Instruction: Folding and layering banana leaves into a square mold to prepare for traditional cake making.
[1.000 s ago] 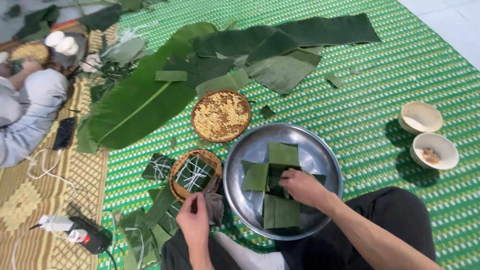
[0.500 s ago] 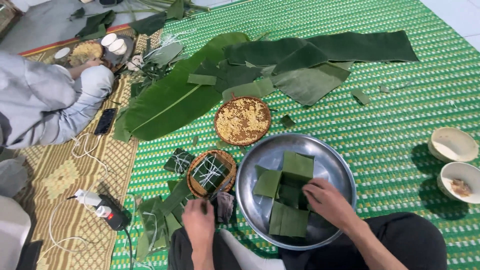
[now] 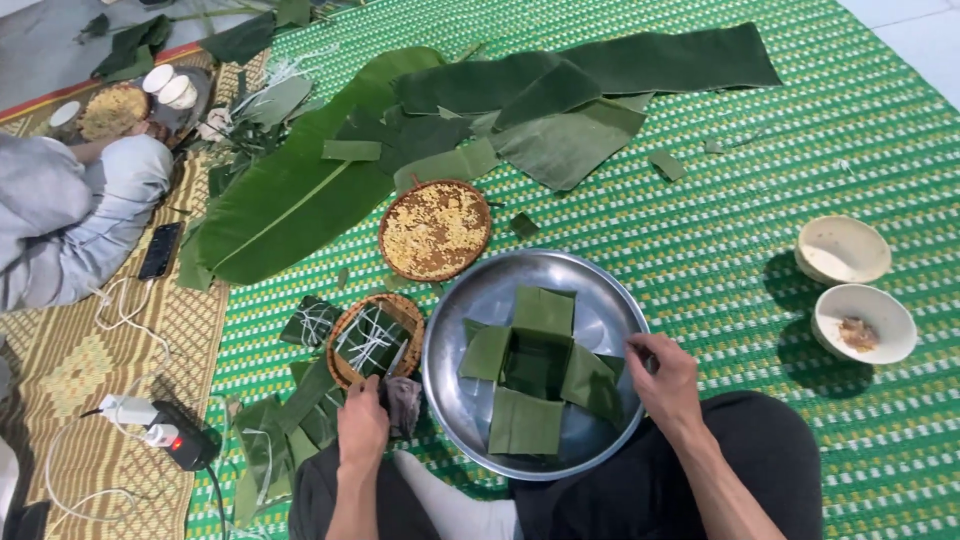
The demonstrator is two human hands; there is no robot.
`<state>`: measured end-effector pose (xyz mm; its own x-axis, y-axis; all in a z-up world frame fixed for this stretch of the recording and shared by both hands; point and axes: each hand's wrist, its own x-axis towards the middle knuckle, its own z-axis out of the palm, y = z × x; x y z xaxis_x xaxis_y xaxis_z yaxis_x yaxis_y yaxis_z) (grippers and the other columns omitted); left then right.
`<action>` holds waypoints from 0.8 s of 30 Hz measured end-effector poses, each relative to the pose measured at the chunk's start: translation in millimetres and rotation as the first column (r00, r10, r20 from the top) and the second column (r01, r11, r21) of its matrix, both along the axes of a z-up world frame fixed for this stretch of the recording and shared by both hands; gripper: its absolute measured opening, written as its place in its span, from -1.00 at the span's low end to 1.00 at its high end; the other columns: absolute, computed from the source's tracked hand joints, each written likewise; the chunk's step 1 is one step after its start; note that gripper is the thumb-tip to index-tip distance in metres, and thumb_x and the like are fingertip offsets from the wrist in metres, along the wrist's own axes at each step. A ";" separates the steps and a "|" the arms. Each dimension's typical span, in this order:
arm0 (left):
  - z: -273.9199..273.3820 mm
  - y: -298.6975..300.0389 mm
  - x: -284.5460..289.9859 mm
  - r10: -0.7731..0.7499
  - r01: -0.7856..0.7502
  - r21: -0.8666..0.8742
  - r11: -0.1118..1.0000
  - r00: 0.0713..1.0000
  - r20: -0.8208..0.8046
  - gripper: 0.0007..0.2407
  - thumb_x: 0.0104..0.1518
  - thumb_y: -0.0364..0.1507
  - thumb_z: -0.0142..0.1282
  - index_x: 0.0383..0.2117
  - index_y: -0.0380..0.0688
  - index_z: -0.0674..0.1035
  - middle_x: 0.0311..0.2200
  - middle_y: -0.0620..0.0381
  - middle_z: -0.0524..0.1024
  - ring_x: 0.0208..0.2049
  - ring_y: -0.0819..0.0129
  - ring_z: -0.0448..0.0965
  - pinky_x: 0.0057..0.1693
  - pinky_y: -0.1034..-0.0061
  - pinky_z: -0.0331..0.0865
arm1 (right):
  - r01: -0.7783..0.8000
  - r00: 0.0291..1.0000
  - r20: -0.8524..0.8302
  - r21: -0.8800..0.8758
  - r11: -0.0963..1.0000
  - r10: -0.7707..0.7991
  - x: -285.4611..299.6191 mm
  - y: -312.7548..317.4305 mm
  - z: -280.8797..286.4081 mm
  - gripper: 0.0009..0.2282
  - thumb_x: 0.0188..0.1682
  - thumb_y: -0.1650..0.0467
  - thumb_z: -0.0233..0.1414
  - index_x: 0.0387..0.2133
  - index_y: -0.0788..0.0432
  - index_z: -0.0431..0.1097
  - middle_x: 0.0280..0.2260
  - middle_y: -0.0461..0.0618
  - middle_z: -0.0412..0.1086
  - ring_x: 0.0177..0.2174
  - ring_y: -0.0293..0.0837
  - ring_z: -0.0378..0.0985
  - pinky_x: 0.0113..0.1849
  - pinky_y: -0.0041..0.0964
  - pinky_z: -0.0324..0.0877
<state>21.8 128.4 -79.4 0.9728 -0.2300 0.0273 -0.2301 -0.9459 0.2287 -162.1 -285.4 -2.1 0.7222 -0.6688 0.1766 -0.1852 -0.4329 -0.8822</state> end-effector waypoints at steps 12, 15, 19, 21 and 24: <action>64.1 -60.0 -119.0 0.123 -0.120 0.052 0.991 0.991 -0.050 -0.50 -0.06 -0.24 0.26 0.12 0.18 0.52 -0.20 0.10 0.59 -0.31 0.04 0.59 -0.08 0.23 0.44 | -0.001 0.997 -0.077 0.017 1.000 0.002 3.9 2.4 0.1 -0.86 -0.07 0.51 0.16 -0.26 0.30 0.57 -0.43 -0.02 0.52 -0.52 -0.21 0.42 -0.39 -0.35 0.36; 55.0 -97.1 -136.5 0.035 -0.038 -0.052 0.998 0.998 -0.061 -0.52 -0.02 -0.27 0.24 0.13 0.16 0.54 -0.12 0.07 0.56 -0.22 0.03 0.57 -0.01 0.25 0.41 | -0.003 0.997 -0.080 0.016 1.000 0.004 0.2 5.2 5.7 -0.86 -0.05 0.51 0.16 -0.25 0.31 0.56 -0.44 -0.02 0.50 -0.53 -0.21 0.40 -0.40 -0.36 0.35; 47.1 -126.4 -139.7 -0.165 0.166 -0.002 0.986 0.978 0.131 -0.53 0.00 -0.33 0.22 0.11 -0.16 0.54 -0.21 -0.05 0.50 -0.28 0.05 0.56 -0.07 0.25 0.35 | 0.010 0.996 -0.091 0.035 0.999 -0.007 -3.5 8.4 13.4 -0.85 -0.03 0.51 0.14 -0.22 0.34 0.56 -0.42 0.01 0.53 -0.49 -0.19 0.44 -0.35 -0.36 0.37; 33.9 -130.1 -143.7 -0.178 0.179 0.004 0.984 0.976 0.129 -0.52 0.00 -0.32 0.22 0.11 -0.18 0.53 -0.21 -0.07 0.48 -0.27 0.04 0.54 -0.06 0.25 0.33 | 0.008 0.996 -0.092 0.029 1.000 -0.005 -3.7 9.5 12.3 -0.85 -0.03 0.51 0.14 -0.22 0.35 0.56 -0.43 0.01 0.53 -0.49 -0.19 0.44 -0.35 -0.36 0.38; 19.7 -135.6 -145.9 -0.187 0.185 0.028 0.982 0.973 0.133 -0.52 0.02 -0.33 0.21 0.11 -0.21 0.52 -0.20 -0.08 0.45 -0.28 0.05 0.53 -0.06 0.28 0.31 | 0.018 0.996 -0.091 0.030 0.999 -0.015 -3.8 9.6 13.9 -0.85 -0.02 0.51 0.13 -0.23 0.35 0.56 -0.44 0.01 0.52 -0.49 -0.20 0.44 -0.35 -0.37 0.37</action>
<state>-124.1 -7.2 -59.7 0.9006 -0.4080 0.1500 -0.4300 -0.8868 0.1693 -165.9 -275.9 11.9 0.7231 -0.6848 0.0904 -0.2716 -0.4023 -0.8743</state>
